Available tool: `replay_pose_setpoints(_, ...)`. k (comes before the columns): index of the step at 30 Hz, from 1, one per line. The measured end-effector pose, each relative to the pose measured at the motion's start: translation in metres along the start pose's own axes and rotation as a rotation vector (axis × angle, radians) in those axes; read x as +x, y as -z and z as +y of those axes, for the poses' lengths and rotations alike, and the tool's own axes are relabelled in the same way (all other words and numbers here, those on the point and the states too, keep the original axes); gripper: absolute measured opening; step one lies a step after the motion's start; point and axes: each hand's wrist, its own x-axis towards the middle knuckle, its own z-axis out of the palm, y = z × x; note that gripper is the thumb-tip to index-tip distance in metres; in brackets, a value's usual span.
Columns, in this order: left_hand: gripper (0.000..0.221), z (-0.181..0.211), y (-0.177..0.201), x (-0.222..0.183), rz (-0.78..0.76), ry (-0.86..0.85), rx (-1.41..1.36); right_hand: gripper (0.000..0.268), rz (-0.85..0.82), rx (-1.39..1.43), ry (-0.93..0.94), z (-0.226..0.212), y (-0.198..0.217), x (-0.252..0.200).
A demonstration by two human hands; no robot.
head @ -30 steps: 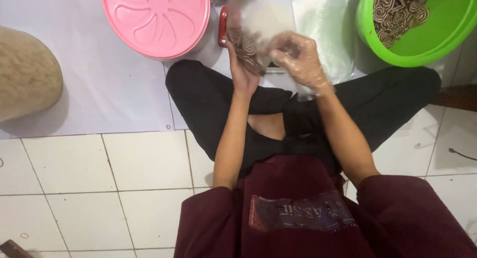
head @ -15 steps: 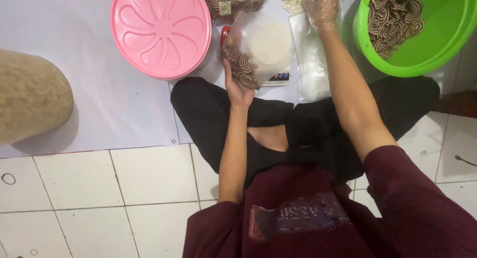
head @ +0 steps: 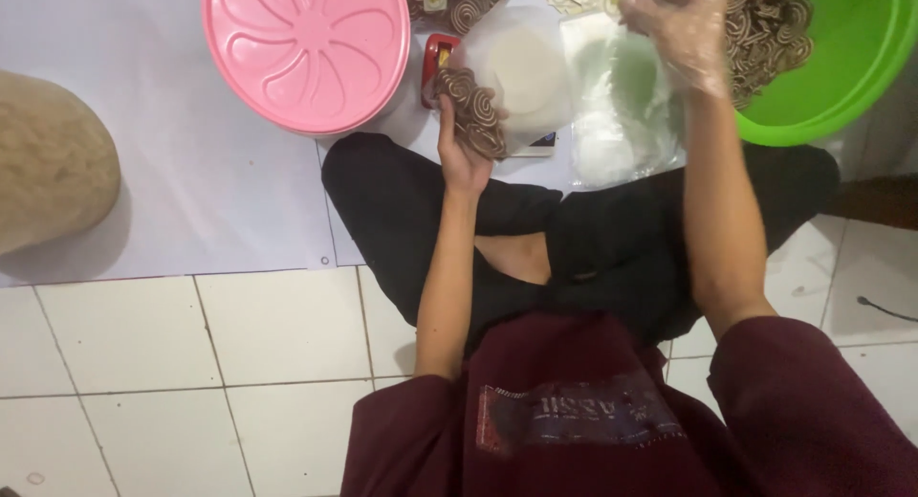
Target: Packaging cookies into plastic bags and weighing them on a scale
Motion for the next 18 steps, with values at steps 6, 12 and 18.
replay_pose_setpoints(6, 0.058, 0.001, -0.019, -0.005, -0.117, -0.046, 0.090, 0.020, -0.417, 0.420, -0.038, -0.046, 0.048, -0.046)
replay_pose_setpoints(12, 0.050, 0.003, -0.024, -0.012, -0.103, -0.015, 0.182, 0.018, -0.450, 0.368, -0.009, -0.077, 0.046, -0.068)
replay_pose_setpoints(18, 0.055, 0.004, -0.027, -0.012, -0.137, 0.007, 0.185, 0.023, -0.334, -0.088, 0.436, -0.101, 0.036, -0.082)
